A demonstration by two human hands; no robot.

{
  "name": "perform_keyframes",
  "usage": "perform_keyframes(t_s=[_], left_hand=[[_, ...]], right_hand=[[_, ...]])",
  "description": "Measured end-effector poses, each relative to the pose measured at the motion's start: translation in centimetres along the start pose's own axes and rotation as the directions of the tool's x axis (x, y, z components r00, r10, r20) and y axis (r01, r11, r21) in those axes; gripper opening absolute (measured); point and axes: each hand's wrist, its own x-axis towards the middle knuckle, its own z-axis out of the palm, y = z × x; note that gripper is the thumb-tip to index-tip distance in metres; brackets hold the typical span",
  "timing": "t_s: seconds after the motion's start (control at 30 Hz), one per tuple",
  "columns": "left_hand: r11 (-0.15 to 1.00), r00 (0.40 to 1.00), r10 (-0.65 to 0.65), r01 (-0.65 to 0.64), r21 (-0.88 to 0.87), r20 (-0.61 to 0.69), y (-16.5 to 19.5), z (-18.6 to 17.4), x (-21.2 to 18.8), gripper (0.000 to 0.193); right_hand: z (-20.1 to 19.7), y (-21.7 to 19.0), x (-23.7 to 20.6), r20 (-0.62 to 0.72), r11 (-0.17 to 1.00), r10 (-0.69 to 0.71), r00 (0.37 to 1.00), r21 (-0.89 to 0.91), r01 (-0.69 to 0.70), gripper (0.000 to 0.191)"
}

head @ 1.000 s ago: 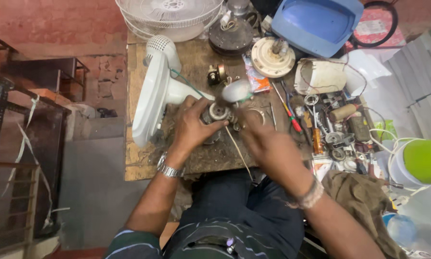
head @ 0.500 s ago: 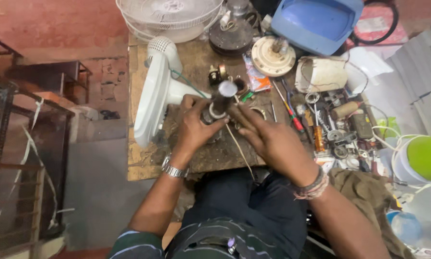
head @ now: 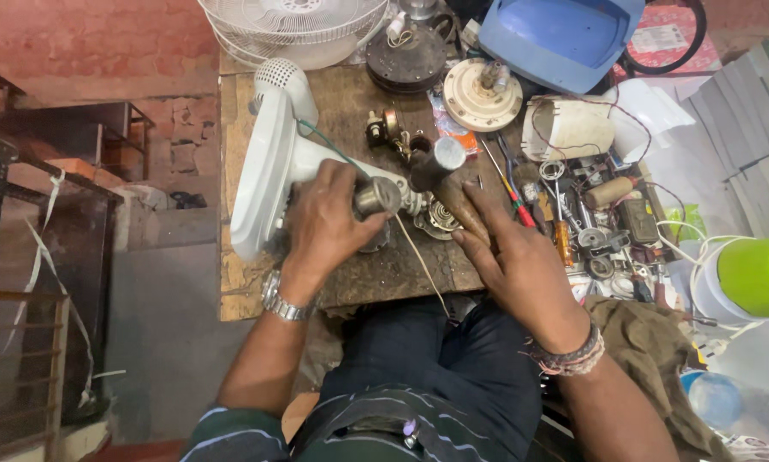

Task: The person disassembles a fan motor, cleans internal components with a cloth, and uses a hammer to tap a cylindrical part. They then handle paper currency and continue manipulating motor parts on a cluttered workbench.

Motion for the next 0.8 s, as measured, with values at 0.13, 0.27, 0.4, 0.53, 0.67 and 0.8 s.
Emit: perform_keyframes(t_s=[0.13,0.27,0.4,0.53,0.67,0.8], left_hand=[[0.987,0.975,-0.157,0.162,-0.016,0.154,-0.3,0.4,-0.2,0.055],[1.000,0.997,-0.027,0.026,0.007,0.071,-0.7,0.8,-0.1,0.060],[1.000,0.997,-0.022,0.023,-0.012,0.073,-0.5,1.9,0.1,0.059],[0.992,0.987,-0.112,0.118,-0.046,0.113,-0.8,2.8,-0.4,0.063],[0.986,0.992,-0.115,0.120,-0.115,0.053,-1.1,3.0,-1.1,0.062],[0.985,0.993,-0.113,0.116,-0.125,0.034,-1.3,3.0,-1.4,0.062]], right_hand=[[-0.1,0.0,-0.3,-0.034,0.999,-0.040,0.999,-0.031,0.039,0.055],[-0.2,-0.2,-0.3,-0.035,0.999,-0.029,0.999,-0.042,0.028,0.054],[-0.3,-0.2,0.1,-0.008,0.996,0.054,0.999,-0.065,-0.054,0.058],[-0.2,-0.7,0.0,-0.086,0.995,-0.097,0.992,0.007,0.098,0.055],[1.8,-1.9,0.9,-0.160,0.971,-0.226,0.961,0.047,0.236,0.056],[3.6,-0.6,1.5,0.058,0.989,-0.147,0.987,0.032,0.146,0.060]])
